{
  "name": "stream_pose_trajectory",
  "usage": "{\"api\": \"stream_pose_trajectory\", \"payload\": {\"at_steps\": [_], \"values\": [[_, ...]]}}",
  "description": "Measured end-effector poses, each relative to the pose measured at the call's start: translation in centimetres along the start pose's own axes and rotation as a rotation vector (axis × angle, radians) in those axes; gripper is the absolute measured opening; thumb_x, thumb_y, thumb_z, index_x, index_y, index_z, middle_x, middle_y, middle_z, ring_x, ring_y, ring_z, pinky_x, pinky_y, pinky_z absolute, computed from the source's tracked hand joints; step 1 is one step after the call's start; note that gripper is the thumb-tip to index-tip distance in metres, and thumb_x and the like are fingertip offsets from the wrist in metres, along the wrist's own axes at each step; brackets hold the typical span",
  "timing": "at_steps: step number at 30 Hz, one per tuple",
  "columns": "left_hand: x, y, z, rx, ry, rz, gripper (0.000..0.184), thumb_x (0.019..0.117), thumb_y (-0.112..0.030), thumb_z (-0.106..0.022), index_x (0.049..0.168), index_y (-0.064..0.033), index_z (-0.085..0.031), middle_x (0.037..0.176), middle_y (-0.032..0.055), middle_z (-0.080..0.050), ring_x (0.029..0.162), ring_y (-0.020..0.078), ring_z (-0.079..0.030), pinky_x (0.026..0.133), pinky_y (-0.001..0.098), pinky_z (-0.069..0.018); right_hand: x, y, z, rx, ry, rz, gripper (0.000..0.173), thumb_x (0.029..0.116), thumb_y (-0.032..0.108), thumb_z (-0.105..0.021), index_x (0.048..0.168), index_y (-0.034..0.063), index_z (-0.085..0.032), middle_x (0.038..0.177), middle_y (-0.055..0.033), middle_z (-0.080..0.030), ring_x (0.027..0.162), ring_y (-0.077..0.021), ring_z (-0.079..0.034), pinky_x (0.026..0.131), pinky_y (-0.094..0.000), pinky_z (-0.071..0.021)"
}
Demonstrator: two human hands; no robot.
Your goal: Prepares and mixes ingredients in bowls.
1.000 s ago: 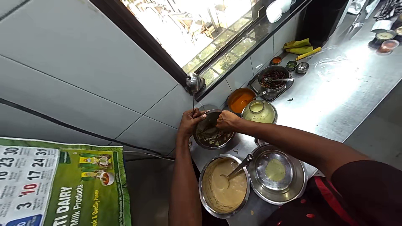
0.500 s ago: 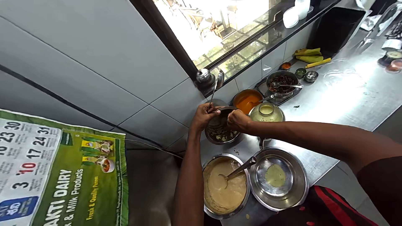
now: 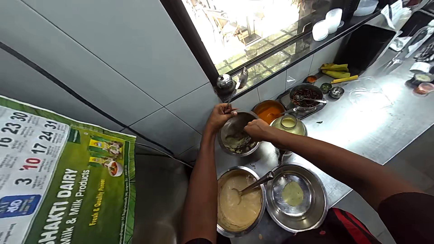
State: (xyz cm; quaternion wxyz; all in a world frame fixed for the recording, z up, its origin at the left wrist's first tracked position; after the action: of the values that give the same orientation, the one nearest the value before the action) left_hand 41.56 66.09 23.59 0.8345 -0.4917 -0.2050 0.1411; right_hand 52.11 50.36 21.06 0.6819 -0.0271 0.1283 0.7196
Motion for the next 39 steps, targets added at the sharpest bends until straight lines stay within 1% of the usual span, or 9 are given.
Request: {"api": "stream_pose_trajectory", "payload": {"at_steps": [6,11,16,20,24,28,33,37,39], "values": [[-1.9,3.1,3.7,-0.031,-0.091,0.155,0.023,0.0882,0.004,-0.073,0.082,-0.0046,-0.053,0.083,0.0057,-0.073,0.076,0.0097,-0.069,0.072,0.0297,-0.0574,-1.3,0.8,1.5,0.336,0.203,0.118,0.021,0.0968,0.016,-0.066,0.115,0.0164,-0.076,0.104,-0.0142,-0.073,0.098,-0.0351,-0.069,0.083,-0.064,-0.053],[-5.3,5.2,3.4,-0.129,-0.178,0.155,0.033,0.0835,0.007,-0.076,0.078,-0.0096,-0.049,0.081,0.0052,-0.075,0.079,0.0131,-0.075,0.075,0.0318,-0.061,-2.8,0.1,1.7,0.788,0.331,-0.004,0.026,0.1019,0.008,-0.059,0.124,0.0114,-0.071,0.072,-0.0047,-0.059,0.052,-0.0103,-0.045,0.051,-0.0292,-0.0396],[-6.8,6.7,5.2,-0.149,-0.284,0.17,0.031,0.0862,0.003,-0.076,0.077,-0.01,-0.05,0.08,0.0031,-0.074,0.075,0.0101,-0.072,0.073,0.029,-0.0595,-5.1,-2.4,3.0,1.249,0.299,-0.076,0.034,0.1058,0.011,-0.052,0.138,0.0146,-0.064,0.072,-0.0029,-0.054,0.046,-0.0057,-0.036,0.042,-0.021,-0.0291],[-8.4,7.9,6.2,-0.172,-0.384,0.291,0.031,0.0925,0.0,-0.07,0.075,-0.0118,-0.047,0.068,-0.003,-0.063,0.059,0.0043,-0.057,0.059,0.0239,-0.051,-8.0,-2.5,3.9,1.399,0.177,-0.121,0.036,0.1059,0.012,-0.053,0.141,0.0169,-0.062,0.072,-0.001,-0.051,0.047,-0.0049,-0.034,0.042,-0.0202,-0.0267],[-10.9,8.3,7.1,0.024,-0.347,0.354,0.023,0.0963,-0.009,-0.07,0.082,-0.0048,-0.053,0.075,0.0023,-0.061,0.066,0.0089,-0.055,0.064,0.0299,-0.0497,-13.6,-3.0,3.5,1.511,0.054,-0.087,0.039,0.106,0.01,-0.052,0.143,0.0166,-0.06,0.073,-0.0026,-0.053,0.048,-0.0051,-0.036,0.041,-0.0198,-0.0298],[-14.3,5.7,7.1,0.258,-0.297,0.432,0.029,0.1027,-0.027,-0.065,0.107,0.0016,-0.068,0.084,0.0137,-0.065,0.073,0.0207,-0.061,0.073,0.0449,-0.0537,-22.3,-2.6,2.3,1.416,-0.164,-0.088,0.041,0.1026,0.016,-0.055,0.142,0.0219,-0.063,0.07,-0.0039,-0.055,0.048,-0.0067,-0.037,0.042,-0.0207,-0.0298],[-19.7,2.2,4.6,0.332,-0.518,0.444,0.043,0.1079,-0.038,-0.052,0.112,0.0026,-0.067,0.094,0.02,-0.067,0.085,0.0301,-0.066,0.082,0.0553,-0.0535,-33.6,-2.6,-3.8,1.069,-0.457,-0.07,0.042,0.1046,0.04,-0.055,0.145,0.0291,-0.061,0.078,-0.0014,-0.067,0.052,-0.0081,-0.049,0.046,-0.0239,-0.0428],[-24.6,1.4,0.4,0.249,-0.781,0.502,0.049,0.1091,-0.044,-0.045,0.129,-0.0025,-0.062,0.116,0.0205,-0.068,0.1,0.0315,-0.068,0.089,0.0554,-0.0557,-40.3,-1.8,-10.8,0.632,-0.539,-0.09,0.043,0.1093,0.025,-0.046,0.151,0.033,-0.052,0.095,-0.0019,-0.073,0.073,-0.0137,-0.067,0.065,-0.0355,-0.0595],[-26.1,0.6,-1.5,0.228,-0.862,0.512,0.05,0.1096,-0.044,-0.043,0.131,-0.0034,-0.062,0.115,0.019,-0.068,0.097,0.0279,-0.069,0.087,0.0505,-0.0569,-41.8,-1.0,-14.9,0.238,-0.556,-0.142,0.051,0.1038,0.014,-0.045,0.149,0.0361,-0.053,0.096,-0.0015,-0.072,0.071,-0.0166,-0.068,0.058,-0.0371,-0.0559]]}}
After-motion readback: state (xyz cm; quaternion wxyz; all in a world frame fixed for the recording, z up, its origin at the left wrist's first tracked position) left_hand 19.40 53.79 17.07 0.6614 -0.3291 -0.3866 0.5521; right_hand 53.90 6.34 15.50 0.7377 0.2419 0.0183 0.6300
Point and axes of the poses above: each hand's wrist, its own x-axis towards the middle knuckle, its own z-axis out of the back of the hand, y = z × x, the point moved 2 cm from there along x, towards the middle knuckle
